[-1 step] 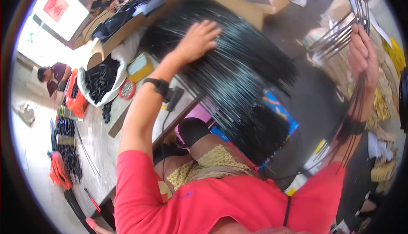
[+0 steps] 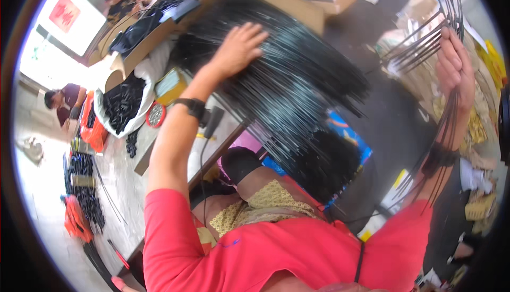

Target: Assemble umbrella ribs and plastic caps onto the frame structure.

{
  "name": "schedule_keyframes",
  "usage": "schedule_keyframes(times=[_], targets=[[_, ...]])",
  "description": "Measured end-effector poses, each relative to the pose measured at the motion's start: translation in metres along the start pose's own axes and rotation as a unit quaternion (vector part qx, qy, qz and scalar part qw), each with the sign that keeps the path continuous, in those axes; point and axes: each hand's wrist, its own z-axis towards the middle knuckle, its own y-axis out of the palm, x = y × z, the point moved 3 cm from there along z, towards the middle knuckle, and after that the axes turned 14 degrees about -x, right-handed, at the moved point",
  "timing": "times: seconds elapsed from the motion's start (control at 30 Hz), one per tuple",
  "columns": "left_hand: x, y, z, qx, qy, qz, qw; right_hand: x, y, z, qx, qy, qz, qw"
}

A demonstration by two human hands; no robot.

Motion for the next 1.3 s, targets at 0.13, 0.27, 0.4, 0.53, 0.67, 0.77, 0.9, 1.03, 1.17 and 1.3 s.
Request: schedule_keyframes(times=[0.13,0.27,0.4,0.53,0.67,0.77,0.9,1.03,1.17,1.3], targets=[[-0.009,-0.007,0.005,-0.061,0.012,-0.01,0.998,-0.019,-0.025,-0.02,0.014,-0.022,-0.01,1.0],[0.004,-0.014,0.011,-0.121,-0.015,-0.016,0.992,-0.021,-0.03,-0.028,0.038,-0.037,-0.005,0.999],[0.102,-0.038,0.035,-0.06,0.072,0.022,0.995,-0.007,-0.042,-0.024,-0.005,-0.033,-0.002,0.999],[0.238,-0.039,0.069,-0.026,0.256,0.065,0.964,-0.007,-0.047,-0.024,-0.005,-0.036,0.015,0.999],[0.325,0.01,0.107,-0.048,0.34,0.151,0.927,-0.012,-0.053,-0.042,0.018,-0.021,0.013,1.0],[0.349,0.033,0.133,-0.186,0.308,0.233,0.903,-0.014,-0.066,-0.059,0.033,-0.021,0.014,0.999],[0.349,0.039,0.148,-0.34,0.243,0.298,0.858,-0.017,-0.081,-0.076,0.048,-0.023,0.025,0.998],[0.344,0.035,0.153,-0.356,0.191,0.309,0.861,-0.022,-0.09,-0.085,0.038,-0.032,0.032,0.998],[0.324,0.025,0.141,-0.352,0.164,0.303,0.87,-0.021,-0.082,-0.081,0.028,-0.029,0.039,0.998],[0.3,0.043,0.138,-0.208,0.204,0.28,0.915,-0.022,-0.063,-0.062,-0.019,-0.035,0.055,0.998]])
